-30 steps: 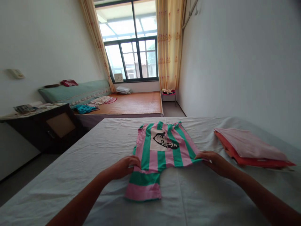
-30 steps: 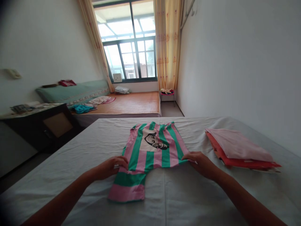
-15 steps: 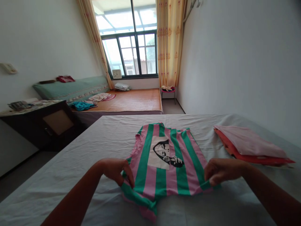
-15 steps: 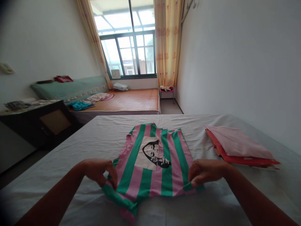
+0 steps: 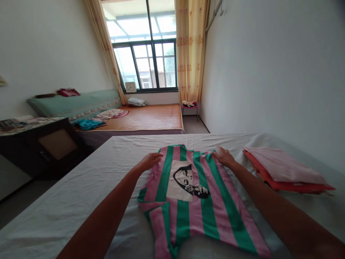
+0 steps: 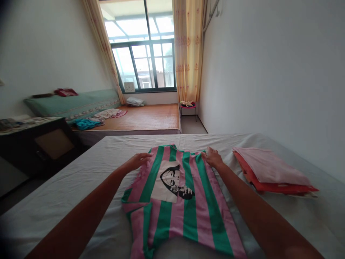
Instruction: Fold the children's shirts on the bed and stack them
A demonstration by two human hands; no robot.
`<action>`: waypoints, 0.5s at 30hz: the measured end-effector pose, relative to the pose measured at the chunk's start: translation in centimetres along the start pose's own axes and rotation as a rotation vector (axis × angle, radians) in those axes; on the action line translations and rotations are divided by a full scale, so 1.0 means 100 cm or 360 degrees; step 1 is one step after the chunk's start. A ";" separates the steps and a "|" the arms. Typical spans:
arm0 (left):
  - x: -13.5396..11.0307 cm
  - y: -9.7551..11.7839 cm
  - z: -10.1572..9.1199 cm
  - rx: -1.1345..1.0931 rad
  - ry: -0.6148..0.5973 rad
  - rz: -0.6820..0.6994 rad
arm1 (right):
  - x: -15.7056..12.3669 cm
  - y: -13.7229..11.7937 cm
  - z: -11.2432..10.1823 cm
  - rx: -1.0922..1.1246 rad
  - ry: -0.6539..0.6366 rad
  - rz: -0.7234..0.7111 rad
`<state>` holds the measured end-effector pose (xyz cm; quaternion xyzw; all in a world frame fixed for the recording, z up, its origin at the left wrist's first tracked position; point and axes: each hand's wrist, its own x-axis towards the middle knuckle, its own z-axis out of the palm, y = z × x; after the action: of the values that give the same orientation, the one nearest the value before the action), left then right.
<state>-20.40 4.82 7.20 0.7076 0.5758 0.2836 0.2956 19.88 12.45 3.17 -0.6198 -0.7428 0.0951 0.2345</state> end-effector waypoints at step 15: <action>0.123 -0.008 0.026 -0.0047 0.0230 -0.0217 | -0.021 0.006 -0.010 0.1690 -0.0547 -0.0101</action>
<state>-16.87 16.76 5.61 0.6400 0.6383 0.3215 0.2824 21.08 10.45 3.27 -0.3695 -0.6389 0.5487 0.3928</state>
